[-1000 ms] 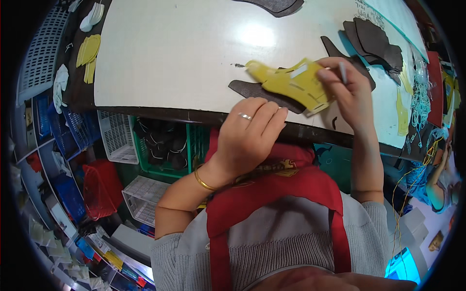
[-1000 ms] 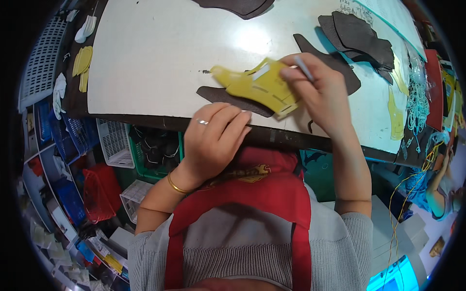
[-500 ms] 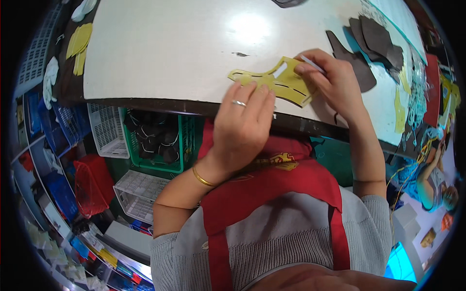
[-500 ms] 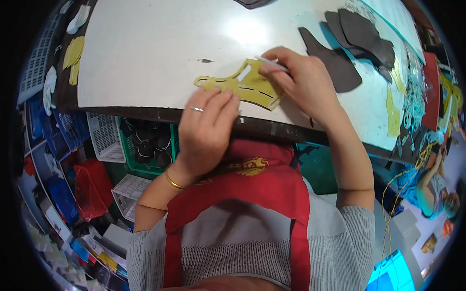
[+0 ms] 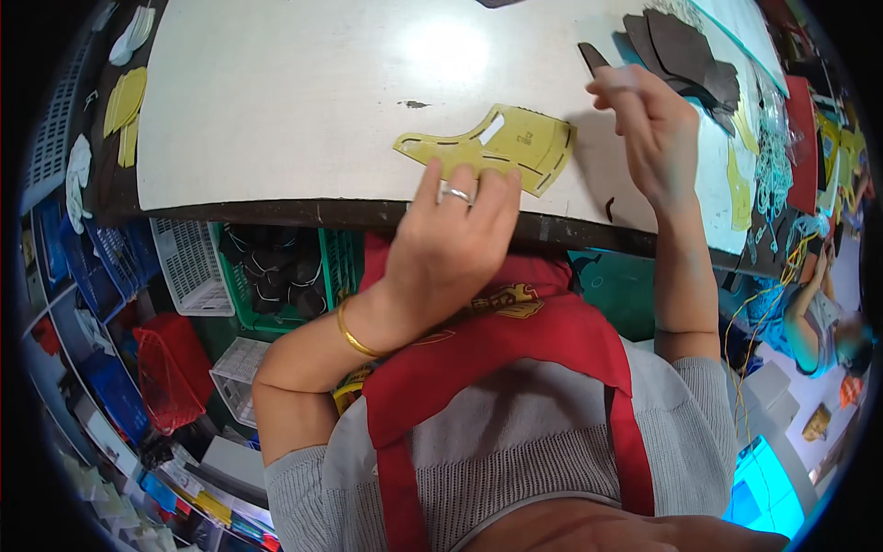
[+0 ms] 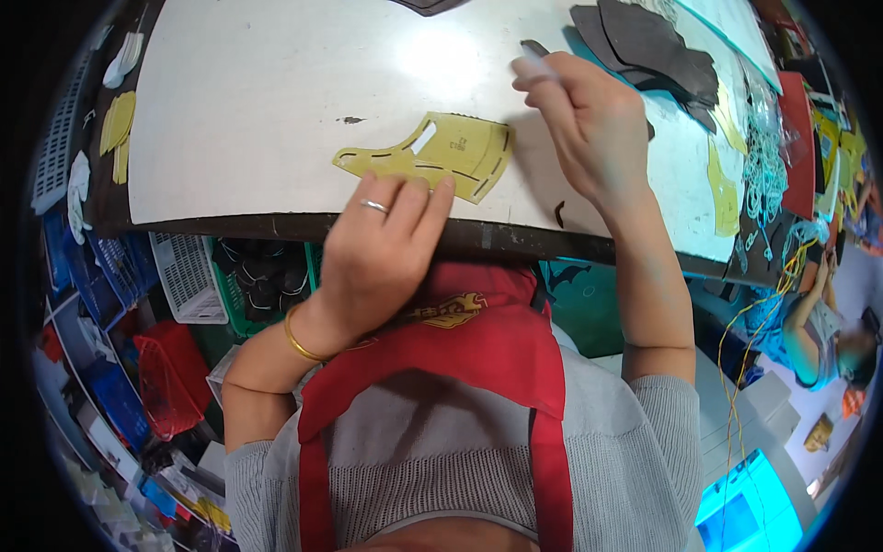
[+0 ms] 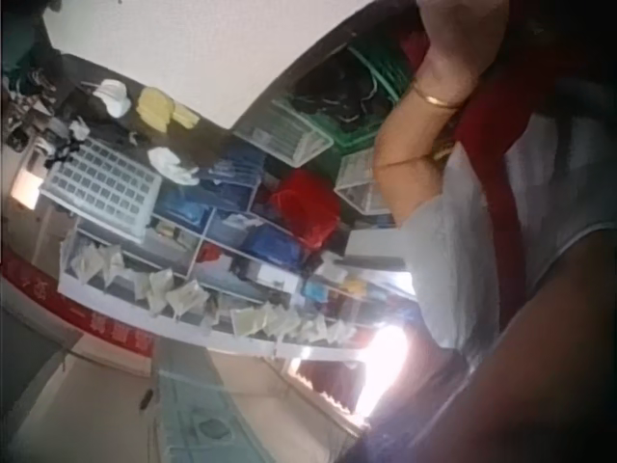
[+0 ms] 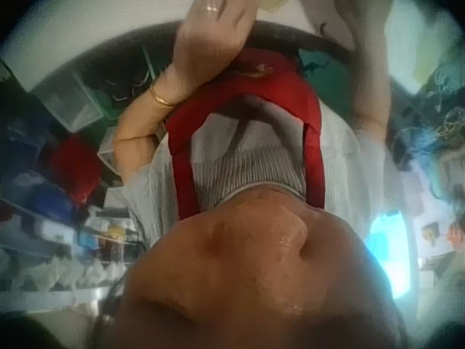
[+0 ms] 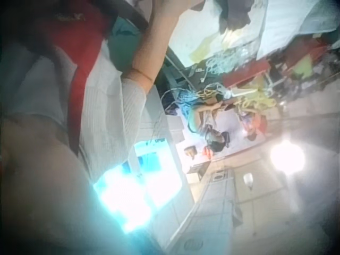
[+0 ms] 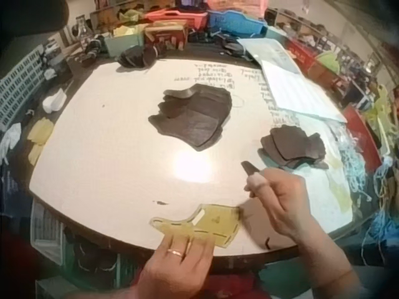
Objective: The person removes an elastic band from a bundle of shoe pieces, places a template over each shoe component one by one, and traces lines onto them using a marking pen.
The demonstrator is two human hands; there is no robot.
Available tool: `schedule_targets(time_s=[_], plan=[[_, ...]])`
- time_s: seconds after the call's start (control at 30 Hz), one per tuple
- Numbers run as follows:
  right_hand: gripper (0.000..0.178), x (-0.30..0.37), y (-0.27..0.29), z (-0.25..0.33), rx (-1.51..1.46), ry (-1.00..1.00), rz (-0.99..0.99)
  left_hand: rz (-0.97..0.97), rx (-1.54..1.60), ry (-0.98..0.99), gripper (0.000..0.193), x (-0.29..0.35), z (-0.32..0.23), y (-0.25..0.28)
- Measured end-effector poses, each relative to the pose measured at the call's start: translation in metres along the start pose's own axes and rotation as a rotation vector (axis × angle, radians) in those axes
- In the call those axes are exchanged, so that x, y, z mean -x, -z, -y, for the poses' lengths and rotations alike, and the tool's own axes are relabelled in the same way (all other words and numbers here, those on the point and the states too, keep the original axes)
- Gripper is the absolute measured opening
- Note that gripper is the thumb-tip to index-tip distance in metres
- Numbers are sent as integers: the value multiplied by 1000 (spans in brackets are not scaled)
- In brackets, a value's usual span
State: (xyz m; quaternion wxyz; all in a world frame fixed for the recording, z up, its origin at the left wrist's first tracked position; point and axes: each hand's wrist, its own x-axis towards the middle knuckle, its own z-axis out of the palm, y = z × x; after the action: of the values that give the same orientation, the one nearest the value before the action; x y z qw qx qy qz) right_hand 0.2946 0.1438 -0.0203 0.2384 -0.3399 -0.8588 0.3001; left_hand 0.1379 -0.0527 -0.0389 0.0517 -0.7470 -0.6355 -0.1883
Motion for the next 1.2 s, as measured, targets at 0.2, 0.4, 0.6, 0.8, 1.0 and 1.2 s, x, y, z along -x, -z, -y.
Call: schedule_targets(time_s=[0.2, 0.4, 0.6, 0.8, 1.0, 1.2], plan=[[22, -24, -36, 48, -4, 298, 333, 47, -69, 72, 40, 5, -11, -4], [33, -36, -76, 63, -20, 356, 459, -47, -84, 79, 35, 7, -12, -13], [27, -45, -43, 53, 297, 569, 432, 2, -79, 79, 34, 10, -14, -10], [21, -24, -14, 38, 146, 405, 362, 52, -57, 83, 37, 7, -16, -6], [21, 10, -18, 37, 168, 456, 322, 33, -39, 74, 36, 8, -15, -7], [22, 22, 2, 32, 30, 202, 226, 59, -24, 60, 38, 3, -14, 4]])
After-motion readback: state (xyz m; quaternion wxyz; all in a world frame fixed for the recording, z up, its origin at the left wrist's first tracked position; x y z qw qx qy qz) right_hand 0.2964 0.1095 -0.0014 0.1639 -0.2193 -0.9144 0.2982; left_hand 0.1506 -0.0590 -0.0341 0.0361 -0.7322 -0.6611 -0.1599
